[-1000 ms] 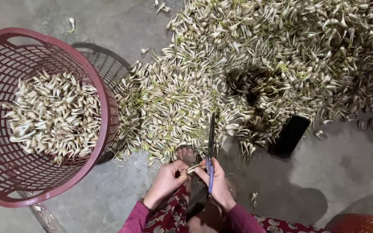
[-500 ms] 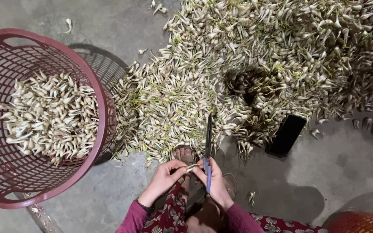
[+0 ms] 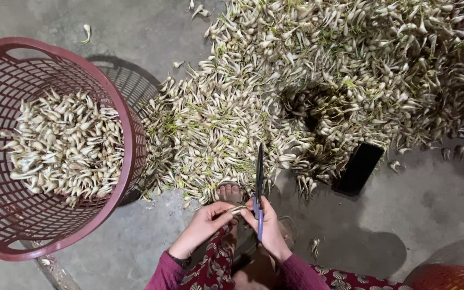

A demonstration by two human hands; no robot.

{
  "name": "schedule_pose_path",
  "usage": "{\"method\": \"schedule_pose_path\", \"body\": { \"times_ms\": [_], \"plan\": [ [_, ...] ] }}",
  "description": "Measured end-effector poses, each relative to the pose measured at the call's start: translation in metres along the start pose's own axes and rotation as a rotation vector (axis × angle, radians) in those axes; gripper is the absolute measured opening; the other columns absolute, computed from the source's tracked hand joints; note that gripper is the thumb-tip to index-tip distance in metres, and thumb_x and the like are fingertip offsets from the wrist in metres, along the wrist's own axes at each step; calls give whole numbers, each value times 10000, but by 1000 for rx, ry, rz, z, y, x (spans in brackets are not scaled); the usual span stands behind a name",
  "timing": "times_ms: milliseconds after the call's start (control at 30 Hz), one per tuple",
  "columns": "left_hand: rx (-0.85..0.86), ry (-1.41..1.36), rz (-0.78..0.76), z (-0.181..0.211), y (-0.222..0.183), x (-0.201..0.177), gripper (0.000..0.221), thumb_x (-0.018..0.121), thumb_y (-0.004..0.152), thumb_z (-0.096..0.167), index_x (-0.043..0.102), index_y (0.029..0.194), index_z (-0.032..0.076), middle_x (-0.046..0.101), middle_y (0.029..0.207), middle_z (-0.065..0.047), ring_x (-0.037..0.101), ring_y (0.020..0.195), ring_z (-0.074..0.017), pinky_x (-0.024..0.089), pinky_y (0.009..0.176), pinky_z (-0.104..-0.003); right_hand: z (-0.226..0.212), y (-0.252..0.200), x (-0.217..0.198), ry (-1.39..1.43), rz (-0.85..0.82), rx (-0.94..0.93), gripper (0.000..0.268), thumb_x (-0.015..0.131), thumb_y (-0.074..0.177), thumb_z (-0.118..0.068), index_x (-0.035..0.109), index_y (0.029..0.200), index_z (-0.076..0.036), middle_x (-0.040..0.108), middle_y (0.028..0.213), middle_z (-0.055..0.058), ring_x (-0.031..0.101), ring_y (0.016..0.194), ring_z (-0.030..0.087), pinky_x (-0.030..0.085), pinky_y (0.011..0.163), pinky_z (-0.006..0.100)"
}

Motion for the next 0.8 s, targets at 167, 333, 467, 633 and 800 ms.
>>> {"method": "schedule_pose_path", "body": {
  "times_ms": [167,333,467,633,800],
  "plan": [
    [222,147,92,16,-9,0,267,741,811,29,788,1069,81,828,990,-20,760,830,-114,605,791,-238,0,-4,1,-12,-3,-4,257,770,879,-102,648,1103,-73,628,943,25,569,802,116,470,737,261],
    [278,202,121,25,-14,0,243,765,803,40,778,1039,92,823,939,12,732,755,-82,578,709,-215,-4,-6,-1,39,37,30,286,777,856,-67,655,1114,-59,653,966,47,599,873,132,495,788,270],
    [153,5,135,34,-21,2,226,716,875,45,801,1083,24,846,892,-56,776,739,-104,598,641,-195,-9,-9,-1,73,51,68,308,768,869,-83,644,1146,-35,642,960,61,603,783,136,520,705,271],
    [84,-156,107,28,-18,3,227,653,910,-4,788,1091,-30,817,846,-91,719,694,-116,604,660,-224,-13,-9,-1,7,44,57,291,768,876,-114,649,1135,-51,657,937,42,610,802,129,503,738,264],
    [473,646,191,26,-12,-2,96,658,889,171,737,931,133,695,888,25,553,751,-98,499,713,-250,-19,-9,1,32,7,3,259,788,872,-90,655,1090,-51,706,863,36,691,780,126,496,694,237]
  ]
}}
Point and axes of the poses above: each hand's wrist, its own y-axis towards the middle knuckle, its own x-axis out of the palm, z = x × y, the point moved 3 cm from there along y, towards the middle knuckle
